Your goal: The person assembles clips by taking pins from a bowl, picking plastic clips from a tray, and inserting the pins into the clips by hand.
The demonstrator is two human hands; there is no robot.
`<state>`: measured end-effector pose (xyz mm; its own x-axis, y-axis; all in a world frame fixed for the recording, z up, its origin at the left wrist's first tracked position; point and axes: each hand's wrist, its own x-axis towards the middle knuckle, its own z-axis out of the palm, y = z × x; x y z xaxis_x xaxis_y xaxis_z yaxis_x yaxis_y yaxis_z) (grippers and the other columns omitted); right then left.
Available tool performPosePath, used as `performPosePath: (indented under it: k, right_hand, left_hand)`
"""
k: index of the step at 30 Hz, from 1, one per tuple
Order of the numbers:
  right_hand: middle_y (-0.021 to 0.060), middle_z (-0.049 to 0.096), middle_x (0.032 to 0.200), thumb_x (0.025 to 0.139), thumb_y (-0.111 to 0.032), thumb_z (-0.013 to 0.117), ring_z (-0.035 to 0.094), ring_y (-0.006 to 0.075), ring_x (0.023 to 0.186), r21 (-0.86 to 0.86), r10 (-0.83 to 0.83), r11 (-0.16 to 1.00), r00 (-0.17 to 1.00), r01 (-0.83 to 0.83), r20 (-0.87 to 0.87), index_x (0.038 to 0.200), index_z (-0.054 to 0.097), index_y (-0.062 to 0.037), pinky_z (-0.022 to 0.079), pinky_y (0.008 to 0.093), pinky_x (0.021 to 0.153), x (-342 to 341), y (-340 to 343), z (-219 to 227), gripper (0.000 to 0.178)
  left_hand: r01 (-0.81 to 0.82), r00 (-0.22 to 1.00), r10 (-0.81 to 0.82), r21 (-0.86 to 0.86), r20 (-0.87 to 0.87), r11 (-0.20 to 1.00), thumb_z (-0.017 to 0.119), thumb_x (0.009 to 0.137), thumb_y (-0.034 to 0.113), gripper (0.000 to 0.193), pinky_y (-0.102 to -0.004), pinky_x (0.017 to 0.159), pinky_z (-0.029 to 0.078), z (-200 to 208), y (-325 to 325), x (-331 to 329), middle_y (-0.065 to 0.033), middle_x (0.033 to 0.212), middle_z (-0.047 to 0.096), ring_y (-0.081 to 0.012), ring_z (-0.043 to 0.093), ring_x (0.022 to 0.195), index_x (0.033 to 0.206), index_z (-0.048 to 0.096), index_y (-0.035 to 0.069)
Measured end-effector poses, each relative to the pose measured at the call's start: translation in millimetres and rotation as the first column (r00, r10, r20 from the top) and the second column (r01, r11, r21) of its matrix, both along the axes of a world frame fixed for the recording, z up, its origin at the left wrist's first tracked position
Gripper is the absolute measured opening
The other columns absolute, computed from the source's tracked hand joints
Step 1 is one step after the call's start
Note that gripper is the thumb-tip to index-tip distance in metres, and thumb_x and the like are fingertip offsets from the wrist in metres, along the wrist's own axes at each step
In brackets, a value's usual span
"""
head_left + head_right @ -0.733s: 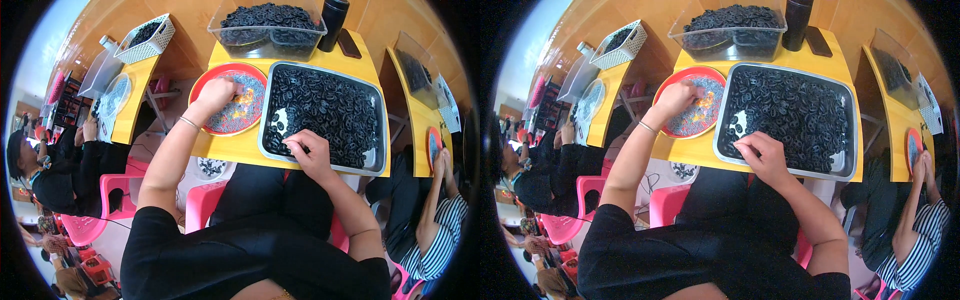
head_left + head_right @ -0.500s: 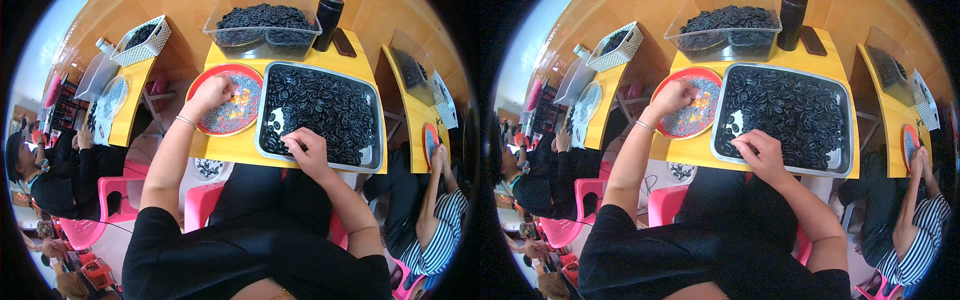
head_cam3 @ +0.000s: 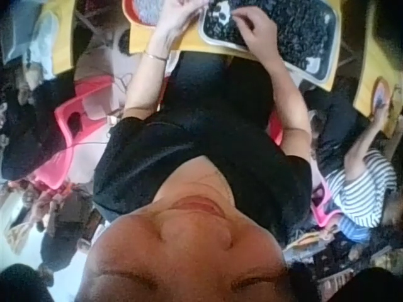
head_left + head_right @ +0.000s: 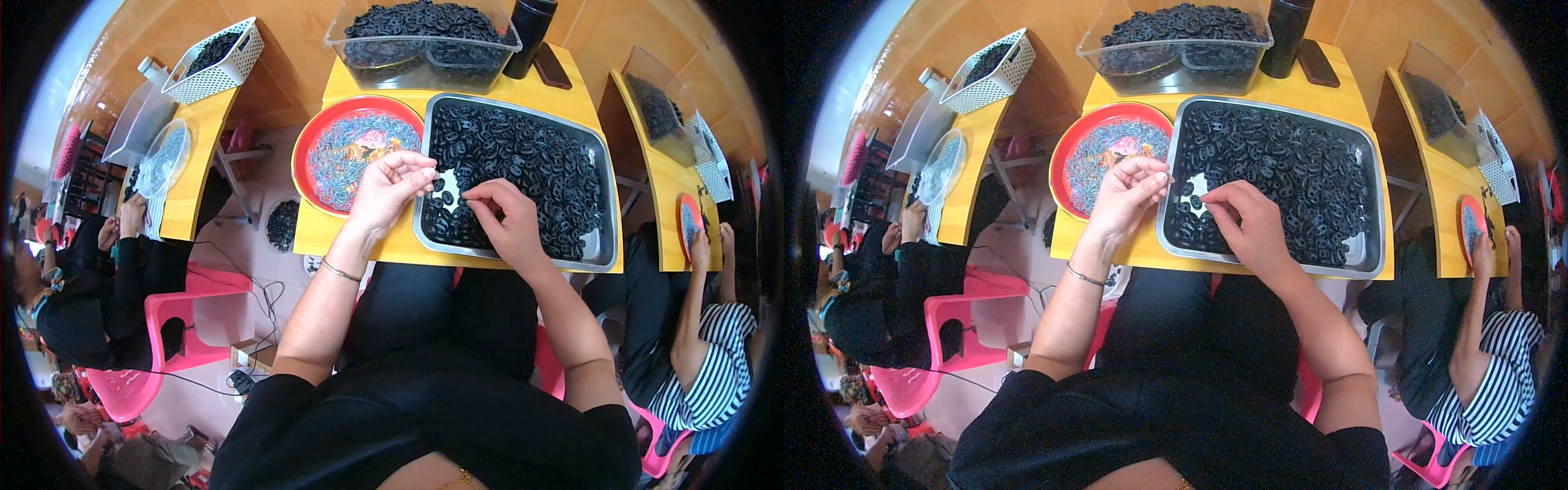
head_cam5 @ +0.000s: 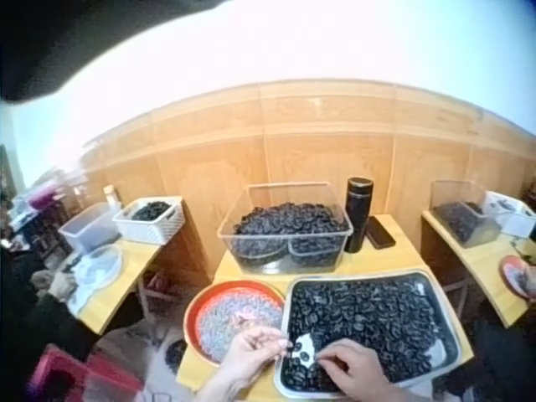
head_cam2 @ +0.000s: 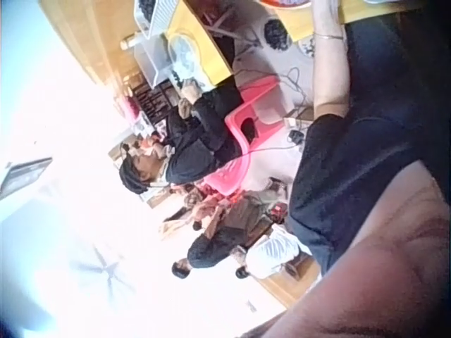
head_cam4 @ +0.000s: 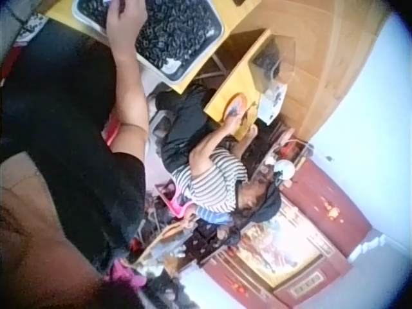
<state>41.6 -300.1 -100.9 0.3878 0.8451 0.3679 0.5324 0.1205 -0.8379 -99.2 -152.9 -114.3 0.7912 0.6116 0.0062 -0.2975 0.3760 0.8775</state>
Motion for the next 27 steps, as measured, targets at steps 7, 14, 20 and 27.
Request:
performPosePath:
  k: [7, 14, 20, 27]
  right_hand:
    - [0.0072, 0.06, 0.086, 0.073, -0.006, 0.063, 0.056, 0.0239, 0.08, -0.286, 0.262, 0.95, 0.826, -0.129, 0.498, 0.086, 0.062, -0.0053, 0.046, 0.0332, 0.071, 19.9, 16.8, 0.5, 0.013]
    - [0.0078, 0.058, 0.084, 0.071, -0.01, 0.064, 0.054, 0.0268, 0.084, -0.484, 0.353, 0.874, 0.736, -0.039, 0.578, 0.086, 0.061, -0.0066, 0.045, 0.037, 0.073, 16.4, 24.9, 8.5, 0.016]
    - [0.0069, 0.057, 0.083, 0.079, -0.003, 0.06, 0.06, 0.0161, 0.078, -0.28, 0.153, 0.95, 0.988, -0.14, 0.028, 0.089, 0.058, -0.003, 0.047, 0.0254, 0.067, 6.5, 12.8, 9.9, 0.01]
    - [0.0083, 0.06, 0.085, 0.078, -0.001, 0.062, 0.059, 0.014, 0.079, 0.032, 0.074, 0.997, 0.982, -0.069, -0.173, 0.1, 0.066, -0.0038, 0.046, 0.0242, 0.068, 1.3, -1.9, -15.4, 0.023]
  left_hand:
    - [0.041, 0.999, -0.04, -0.077, 0.02, 0.996, 0.062, 0.083, 0.004, 0.015, -0.0196, 0.067, 0.049, -9.1, -6.9, -5.5, -0.0063, 0.085, 0.065, -0.0082, 0.06, 0.073, 0.098, 0.063, 0.001]
    - [0.071, 0.997, -0.071, 0.029, 0.017, 0.997, 0.061, 0.082, 0.0, 0.015, -0.0205, 0.071, 0.048, -14.4, -12.2, -4.5, -0.0044, 0.09, 0.064, -0.0081, 0.06, 0.079, 0.097, 0.06, 0.001]
    - [0.031, 0.999, -0.027, 0.139, -0.029, 0.99, 0.06, 0.081, -0.003, 0.015, -0.021, 0.078, 0.048, -11.6, -19.1, -1.9, -0.0049, 0.092, 0.063, -0.008, 0.06, 0.083, 0.096, 0.058, 0.0]
    - [0.02, 0.996, 0.004, 0.265, -0.089, 0.964, 0.061, 0.081, -0.002, 0.014, -0.0201, 0.074, 0.047, -12.3, -24.0, 2.7, -0.0028, 0.087, 0.063, -0.0076, 0.059, 0.081, 0.095, 0.059, 0.0]
